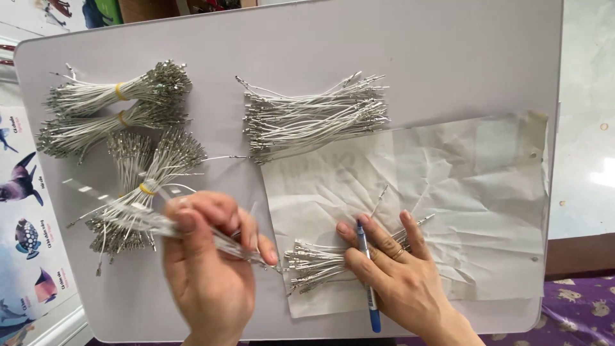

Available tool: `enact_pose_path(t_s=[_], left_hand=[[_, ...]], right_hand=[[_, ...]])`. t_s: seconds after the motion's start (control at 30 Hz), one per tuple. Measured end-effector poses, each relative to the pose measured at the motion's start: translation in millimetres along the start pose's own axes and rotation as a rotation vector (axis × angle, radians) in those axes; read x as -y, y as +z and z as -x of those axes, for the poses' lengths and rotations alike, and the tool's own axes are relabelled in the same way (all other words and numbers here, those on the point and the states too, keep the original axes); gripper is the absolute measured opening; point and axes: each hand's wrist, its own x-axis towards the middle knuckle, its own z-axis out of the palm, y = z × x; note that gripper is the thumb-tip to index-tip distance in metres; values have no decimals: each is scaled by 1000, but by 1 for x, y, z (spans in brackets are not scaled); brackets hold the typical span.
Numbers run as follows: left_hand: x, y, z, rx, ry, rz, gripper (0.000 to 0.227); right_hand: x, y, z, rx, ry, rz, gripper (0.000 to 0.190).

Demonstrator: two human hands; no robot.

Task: Sorting and marking bundles of silver-colored electrical wires using a pen.

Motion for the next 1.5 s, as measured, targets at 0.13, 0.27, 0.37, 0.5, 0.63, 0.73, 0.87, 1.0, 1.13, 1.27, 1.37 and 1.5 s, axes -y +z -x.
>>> enact_pose_path(t_s=[0.13,0.27,0.37,0.5,0.63,0.73,0.87,1.0,1.13,1.27,1.37,1.5], left_hand=[[1,10,-14,6,-140,-54,44],[-2,21,-20,276,-38,235,66],[22,18,-12,307,208,32,58],[51,27,-11,409,344,-240,34],[67,33,-20,452,580,-408,19],[60,32,-24,361,488,-488,14],[46,33,-27,504,419,-408,10],[47,32,-36,567,356,-472,6],[56,28,-43,612,282,-481,10],[35,42,-38,705,31,-523,12],[11,57,-43,753,-91,-649,11],[-17,64,-54,653,-718,-321,22]], right_hand=[[2,-4,-1,-23,-6,-30,6],[8,-11,-5,-70,20,-97,11],[24,-39,-23,-167,184,-278,16],[52,-74,-58,-475,418,-954,29],[47,-70,-78,-347,140,-807,38],[51,-67,-79,-341,160,-980,32],[51,-70,-86,-360,203,-1048,29],[57,-84,-108,-416,284,-933,35],[46,-85,-113,-259,137,-879,37],[38,-73,-105,-322,224,-847,37],[20,-66,-107,-440,406,-1003,34],[-6,-43,-87,-590,460,-1472,24]])
